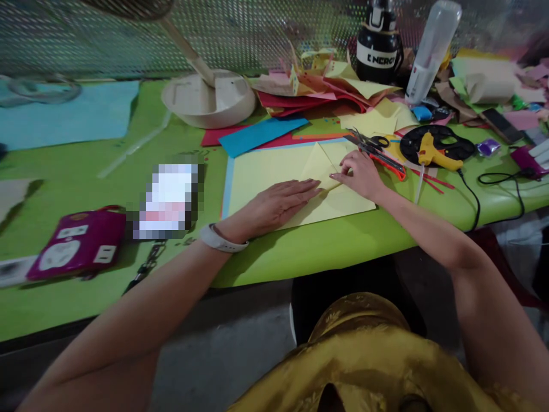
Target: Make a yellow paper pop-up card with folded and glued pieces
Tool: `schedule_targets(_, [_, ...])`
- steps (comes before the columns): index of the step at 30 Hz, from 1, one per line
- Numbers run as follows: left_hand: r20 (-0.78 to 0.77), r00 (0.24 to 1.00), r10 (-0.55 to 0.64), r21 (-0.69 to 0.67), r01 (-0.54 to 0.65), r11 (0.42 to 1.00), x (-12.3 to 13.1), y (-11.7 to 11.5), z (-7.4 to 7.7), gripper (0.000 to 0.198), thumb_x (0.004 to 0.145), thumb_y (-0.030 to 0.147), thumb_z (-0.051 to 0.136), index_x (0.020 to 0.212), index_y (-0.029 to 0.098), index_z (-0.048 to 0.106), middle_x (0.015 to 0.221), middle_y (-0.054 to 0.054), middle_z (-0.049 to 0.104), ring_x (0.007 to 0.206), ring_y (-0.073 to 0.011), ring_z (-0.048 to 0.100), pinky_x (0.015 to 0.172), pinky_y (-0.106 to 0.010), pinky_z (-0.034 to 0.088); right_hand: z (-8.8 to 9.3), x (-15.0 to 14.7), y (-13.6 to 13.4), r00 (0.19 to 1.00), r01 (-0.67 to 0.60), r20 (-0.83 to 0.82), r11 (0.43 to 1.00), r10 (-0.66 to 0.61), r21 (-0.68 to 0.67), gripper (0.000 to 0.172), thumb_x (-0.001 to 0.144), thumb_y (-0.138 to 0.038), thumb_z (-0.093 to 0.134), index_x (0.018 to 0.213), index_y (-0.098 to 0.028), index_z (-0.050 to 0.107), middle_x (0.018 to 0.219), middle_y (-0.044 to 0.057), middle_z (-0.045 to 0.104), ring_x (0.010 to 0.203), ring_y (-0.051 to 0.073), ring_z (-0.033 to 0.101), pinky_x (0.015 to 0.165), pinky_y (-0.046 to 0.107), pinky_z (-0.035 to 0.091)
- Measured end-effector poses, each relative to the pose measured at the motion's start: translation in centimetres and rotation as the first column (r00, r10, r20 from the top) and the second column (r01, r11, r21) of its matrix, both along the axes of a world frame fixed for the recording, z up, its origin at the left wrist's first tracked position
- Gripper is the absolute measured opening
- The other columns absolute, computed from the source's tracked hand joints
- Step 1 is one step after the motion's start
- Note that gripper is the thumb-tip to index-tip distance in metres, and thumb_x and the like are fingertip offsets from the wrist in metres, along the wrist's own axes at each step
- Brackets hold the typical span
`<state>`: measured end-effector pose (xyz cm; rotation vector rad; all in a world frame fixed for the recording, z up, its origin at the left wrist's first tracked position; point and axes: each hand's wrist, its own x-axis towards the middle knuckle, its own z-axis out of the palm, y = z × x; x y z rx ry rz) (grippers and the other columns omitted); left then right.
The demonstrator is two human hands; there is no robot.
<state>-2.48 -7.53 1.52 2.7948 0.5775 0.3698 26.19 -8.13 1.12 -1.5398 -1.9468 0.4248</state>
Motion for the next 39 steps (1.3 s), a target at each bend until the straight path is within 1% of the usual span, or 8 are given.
schedule_targets(3, [-0.04, 0.999, -0.016, 0.004, 0.016, 1.0, 0.0, -0.1, 0.0, 0.056, 0.116, 0.041, 0.023, 0.164, 0.024, 0.045, 0.168, -0.01, 0.047, 0.157, -0.0237, 0.044, 0.131, -0.051, 0.034, 0.2, -0.2, -0.1, 1.0, 0.01, 0.013, 1.0, -0.01, -0.021, 0.03, 0.09, -0.045, 0.081, 0.073, -0.022, 0.069, 0.112, 0.01, 0.07, 0.113, 0.031, 0.062, 0.108, 0.055, 0.045])
schedule_targets(7, [-0.117, 0.993, -0.026, 0.026, 0.029, 0.999, 0.1, -0.5, 0.3, 0.062, 0.115, 0.049, 0.025, 0.169, 0.022, 0.036, 0.174, -0.011, 0.038, 0.163, -0.0236, 0.035, 0.135, -0.05, 0.023, 0.5, -0.3, -0.2, 1.0, 0.015, 0.023, 0.999, -0.014, -0.043, 0.029, 0.09, -0.043, 0.081, 0.074, -0.023, 0.068, 0.113, 0.009, 0.069, 0.115, 0.031, 0.062, 0.109, 0.056, 0.044])
schedule_targets(12, [-0.197, 0.98, -0.004, 0.044, 0.013, 0.999, 0.1, -1.0, 0.7, 0.066, 0.114, 0.056, 0.022, 0.17, 0.023, 0.032, 0.178, -0.009, 0.028, 0.166, -0.0232, 0.027, 0.136, -0.048, 0.015, 0.8, -0.5, -0.4, 1.0, 0.023, 0.01, 0.998, -0.023, -0.058, 0.034, 0.09, -0.046, 0.081, 0.071, -0.023, 0.064, 0.112, 0.009, 0.068, 0.113, 0.03, 0.062, 0.109, 0.054, 0.045])
schedule_targets(17, [-0.181, 0.983, -0.008, 0.038, 0.015, 0.999, 0.0, -0.9, 0.4, 0.065, 0.114, 0.056, 0.025, 0.17, 0.024, 0.035, 0.177, -0.009, 0.03, 0.165, -0.0243, 0.029, 0.136, -0.048, 0.016, 0.8, -0.6, -0.5, 0.998, 0.063, 0.007, 0.996, -0.063, -0.064, 0.034, 0.089, -0.045, 0.082, 0.073, -0.024, 0.06, 0.112, 0.009, 0.068, 0.114, 0.031, 0.062, 0.11, 0.054, 0.044])
schedule_targets(22, [-0.161, 0.987, -0.007, 0.028, 0.012, 1.0, 0.0, -0.8, 0.2, 0.066, 0.113, 0.058, 0.025, 0.169, 0.024, 0.036, 0.176, -0.01, 0.033, 0.164, -0.0254, 0.031, 0.136, -0.049, 0.017, 0.6, -0.4, -0.4, 0.998, 0.063, 0.008, 0.997, -0.062, -0.049, 0.031, 0.088, -0.038, 0.083, 0.074, -0.025, 0.059, 0.111, 0.009, 0.068, 0.113, 0.03, 0.061, 0.109, 0.054, 0.044])
schedule_targets(30, [-0.168, 0.986, 0.001, 0.042, 0.006, 0.999, 0.0, -1.0, 0.3, 0.069, 0.112, 0.06, 0.023, 0.17, 0.024, 0.033, 0.177, -0.01, 0.031, 0.165, -0.0259, 0.029, 0.136, -0.05, 0.017, 0.7, -0.3, -0.2, 0.998, 0.069, -0.004, 0.996, -0.069, -0.047, 0.024, 0.092, -0.027, 0.077, 0.075, -0.024, 0.06, 0.107, 0.008, 0.07, 0.111, 0.028, 0.063, 0.108, 0.05, 0.046])
schedule_targets(35, [-0.171, 0.985, -0.001, 0.034, 0.007, 0.999, 0.0, -1.1, 0.4, 0.073, 0.112, 0.062, 0.022, 0.171, 0.019, 0.031, 0.177, -0.013, 0.03, 0.165, -0.0274, 0.028, 0.136, -0.051, 0.017, 0.4, -0.2, 0.0, 0.998, 0.067, 0.009, 0.997, -0.067, -0.029, 0.025, 0.092, -0.028, 0.077, 0.075, -0.024, 0.059, 0.106, 0.008, 0.07, 0.11, 0.028, 0.063, 0.109, 0.049, 0.045])
schedule_targets(39, [-0.165, 0.986, 0.004, 0.026, 0.0, 1.0, 0.1, -1.2, 0.5, 0.074, 0.111, 0.063, 0.022, 0.171, 0.02, 0.029, 0.177, -0.013, 0.029, 0.165, -0.0278, 0.028, 0.136, -0.052, 0.017, 0.2, -0.1, 0.1, 0.998, 0.057, 0.019, 0.998, -0.057, -0.017, 0.023, 0.093, -0.031, 0.075, 0.076, -0.025, 0.06, 0.106, 0.008, 0.07, 0.111, 0.028, 0.062, 0.107, 0.049, 0.046])
